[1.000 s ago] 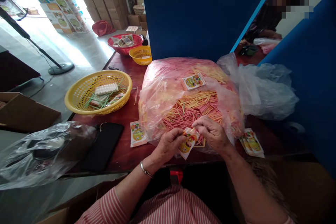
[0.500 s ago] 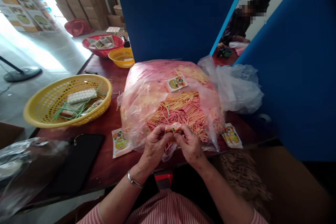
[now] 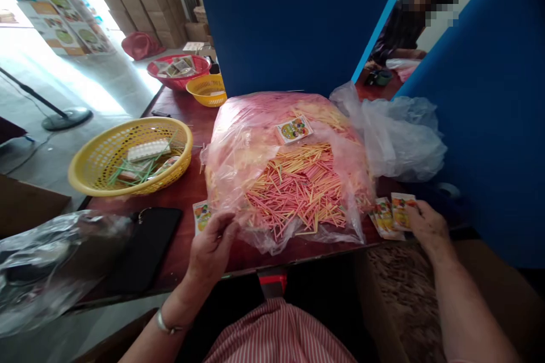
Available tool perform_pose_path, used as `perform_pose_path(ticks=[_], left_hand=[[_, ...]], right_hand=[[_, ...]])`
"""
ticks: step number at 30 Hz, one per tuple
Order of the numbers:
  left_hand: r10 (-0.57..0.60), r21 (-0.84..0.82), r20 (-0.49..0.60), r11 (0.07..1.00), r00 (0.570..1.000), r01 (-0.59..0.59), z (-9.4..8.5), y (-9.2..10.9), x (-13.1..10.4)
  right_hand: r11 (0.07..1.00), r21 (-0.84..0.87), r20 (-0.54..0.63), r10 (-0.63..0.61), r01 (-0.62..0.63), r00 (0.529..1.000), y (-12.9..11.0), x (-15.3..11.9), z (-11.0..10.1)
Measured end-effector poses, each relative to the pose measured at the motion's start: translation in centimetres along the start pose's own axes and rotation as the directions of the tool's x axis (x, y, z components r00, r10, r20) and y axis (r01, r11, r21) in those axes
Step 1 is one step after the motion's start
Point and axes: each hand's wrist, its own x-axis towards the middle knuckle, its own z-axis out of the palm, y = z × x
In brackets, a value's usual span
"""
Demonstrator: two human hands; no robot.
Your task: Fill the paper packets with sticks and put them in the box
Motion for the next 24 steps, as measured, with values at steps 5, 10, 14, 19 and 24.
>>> perform_pose_path(ticks=[5,10,14,19,24], left_hand=[[0.075,0.531,-0.075,0.847,0.994,-0.024,-3.9,-2.8,0.5],[0.004,0.818,-0.067,0.573,0.998,0.052,-4.4,-4.6,1.5],[-0.032,0.843,-0.081,0.531,0.996,0.086,-3.9,-5.3,1.9],[-0.087,0.773,-0.117,0.618,0.989,0.145,-3.6,-5.3,2.3],[-0.214,0.702,-0.188,0.653,0.959,0.283,-3.1,-5.1,2.9]], right_hand=[[0.964,-0.055,-0.170,-0.265,0.259,0.949,-4.0,-1.2,0.6],[0.601,0.089,-0.176,-0.776,0.795,0.606,-13.2,-3.8,0.2],[0.401,-0.114,0.126,-0.902,0.909,0.413,-16.9,-2.4,2.1],[0.332,-0.284,0.335,-0.845,0.900,0.417,-18.0,0.0,2.9],[0.302,-0.271,0.308,-0.872,0.914,0.380,-17.7,0.3,2.3]])
